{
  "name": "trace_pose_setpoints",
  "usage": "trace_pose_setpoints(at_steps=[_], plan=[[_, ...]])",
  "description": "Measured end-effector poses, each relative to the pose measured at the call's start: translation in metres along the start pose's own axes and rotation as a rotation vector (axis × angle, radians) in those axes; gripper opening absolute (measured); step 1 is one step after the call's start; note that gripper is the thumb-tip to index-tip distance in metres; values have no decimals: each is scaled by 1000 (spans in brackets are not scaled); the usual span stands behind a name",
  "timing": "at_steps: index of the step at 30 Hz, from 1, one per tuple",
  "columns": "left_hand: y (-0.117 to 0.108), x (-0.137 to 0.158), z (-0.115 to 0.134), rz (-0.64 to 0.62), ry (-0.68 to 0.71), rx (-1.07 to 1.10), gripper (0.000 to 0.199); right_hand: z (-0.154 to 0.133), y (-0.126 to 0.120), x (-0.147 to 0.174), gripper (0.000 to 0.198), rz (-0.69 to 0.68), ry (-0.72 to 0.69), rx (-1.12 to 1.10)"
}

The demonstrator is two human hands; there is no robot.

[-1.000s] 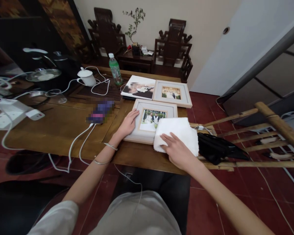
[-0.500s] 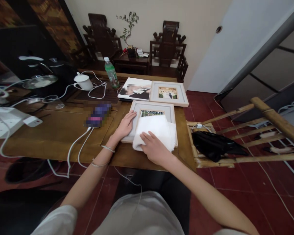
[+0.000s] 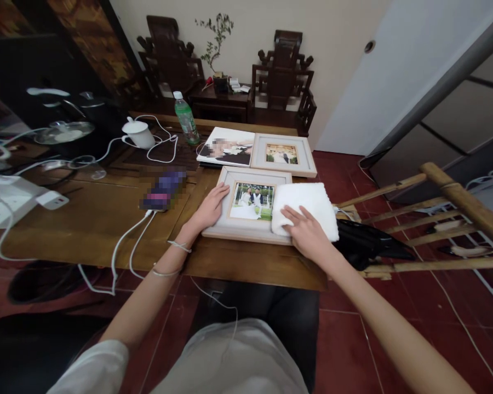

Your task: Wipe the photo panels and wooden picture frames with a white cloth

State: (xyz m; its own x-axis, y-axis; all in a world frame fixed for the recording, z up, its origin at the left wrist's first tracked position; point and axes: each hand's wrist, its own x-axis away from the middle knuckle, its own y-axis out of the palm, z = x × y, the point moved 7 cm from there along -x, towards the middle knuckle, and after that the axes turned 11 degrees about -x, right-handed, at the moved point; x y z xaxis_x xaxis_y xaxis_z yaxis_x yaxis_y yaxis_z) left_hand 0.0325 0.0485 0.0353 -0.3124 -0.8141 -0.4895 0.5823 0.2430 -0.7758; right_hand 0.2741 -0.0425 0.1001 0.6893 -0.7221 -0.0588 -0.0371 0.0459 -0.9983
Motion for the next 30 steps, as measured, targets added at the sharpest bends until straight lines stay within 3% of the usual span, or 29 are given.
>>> trace_pose_setpoints(at_steps=[6,9,13,22,26,30], plan=[[0,-1,-2,1,22,8,52,63,8,-59,46,-13,99,43],[0,0,-2,12,24,12,51,76,11,-74,46,-9,121,68],[-1,0,-2,46,16,17,51,60,11,-61,47,2,104,46],[0,-1,-1,65,38,-9,51,-16,1,26,53,-30,36,-305],[0,-2,-1,33,69,-17,55,-12,2,22,54,-27,70,-374],[-1,-3,0,-3,92,-31,53,14,2,-8,53,-18,108,-319]])
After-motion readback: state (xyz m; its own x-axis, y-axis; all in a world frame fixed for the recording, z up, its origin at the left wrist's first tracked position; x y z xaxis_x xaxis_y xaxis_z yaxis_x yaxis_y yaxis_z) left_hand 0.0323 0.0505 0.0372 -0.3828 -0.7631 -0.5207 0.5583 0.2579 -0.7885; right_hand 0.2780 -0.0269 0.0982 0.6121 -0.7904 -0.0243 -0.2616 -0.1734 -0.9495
